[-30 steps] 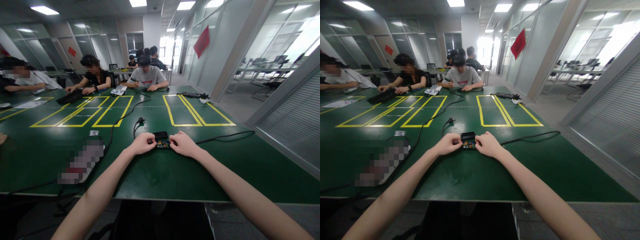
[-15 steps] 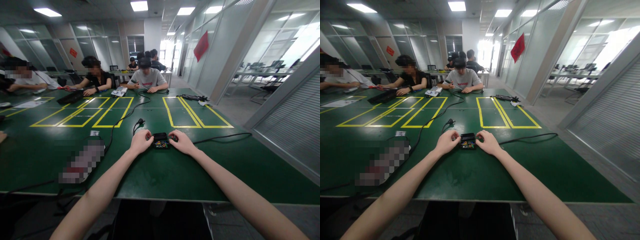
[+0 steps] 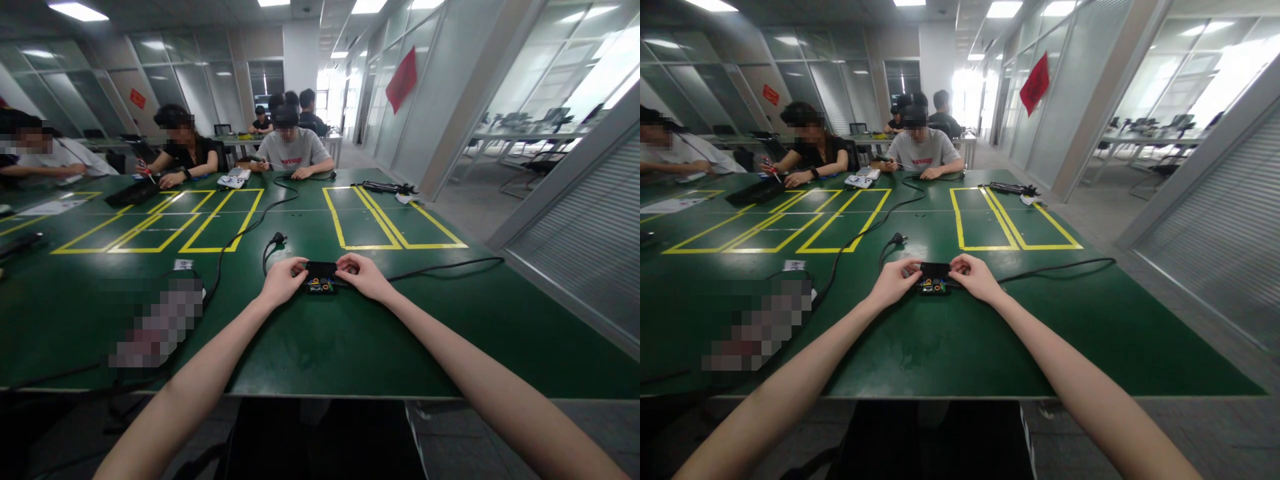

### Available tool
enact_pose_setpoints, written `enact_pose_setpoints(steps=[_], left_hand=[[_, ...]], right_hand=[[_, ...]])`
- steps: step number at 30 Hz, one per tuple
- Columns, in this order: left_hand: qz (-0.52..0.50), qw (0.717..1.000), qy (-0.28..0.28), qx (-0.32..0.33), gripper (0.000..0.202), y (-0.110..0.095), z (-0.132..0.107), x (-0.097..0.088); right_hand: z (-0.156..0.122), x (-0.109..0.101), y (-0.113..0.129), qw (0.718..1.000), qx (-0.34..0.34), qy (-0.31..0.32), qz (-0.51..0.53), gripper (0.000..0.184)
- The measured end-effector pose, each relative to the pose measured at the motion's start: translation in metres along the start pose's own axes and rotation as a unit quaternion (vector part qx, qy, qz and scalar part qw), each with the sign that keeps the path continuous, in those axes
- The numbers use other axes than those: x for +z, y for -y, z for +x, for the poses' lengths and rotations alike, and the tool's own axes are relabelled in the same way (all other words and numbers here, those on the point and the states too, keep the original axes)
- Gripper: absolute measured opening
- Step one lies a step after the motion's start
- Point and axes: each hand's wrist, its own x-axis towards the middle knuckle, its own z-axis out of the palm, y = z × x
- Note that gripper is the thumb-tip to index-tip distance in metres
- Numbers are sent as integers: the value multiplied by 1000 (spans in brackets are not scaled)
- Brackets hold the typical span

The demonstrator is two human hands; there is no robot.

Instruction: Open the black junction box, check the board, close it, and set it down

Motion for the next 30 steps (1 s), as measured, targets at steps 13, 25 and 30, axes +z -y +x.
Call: enact_pose_setpoints(steps=[13, 25, 30], left_hand=[[-172, 984, 6, -52, 9, 4, 2, -3], [-226, 970, 24, -88, 12, 0, 3, -5], [-233, 969, 20, -73, 13, 1, 3, -4]], right_hand=[[-2, 2, 9, 995, 23, -6, 92, 28], [-3, 1, 12, 983, 84, 8, 161, 43], [-3, 3, 12, 978, 81, 1, 190, 46]])
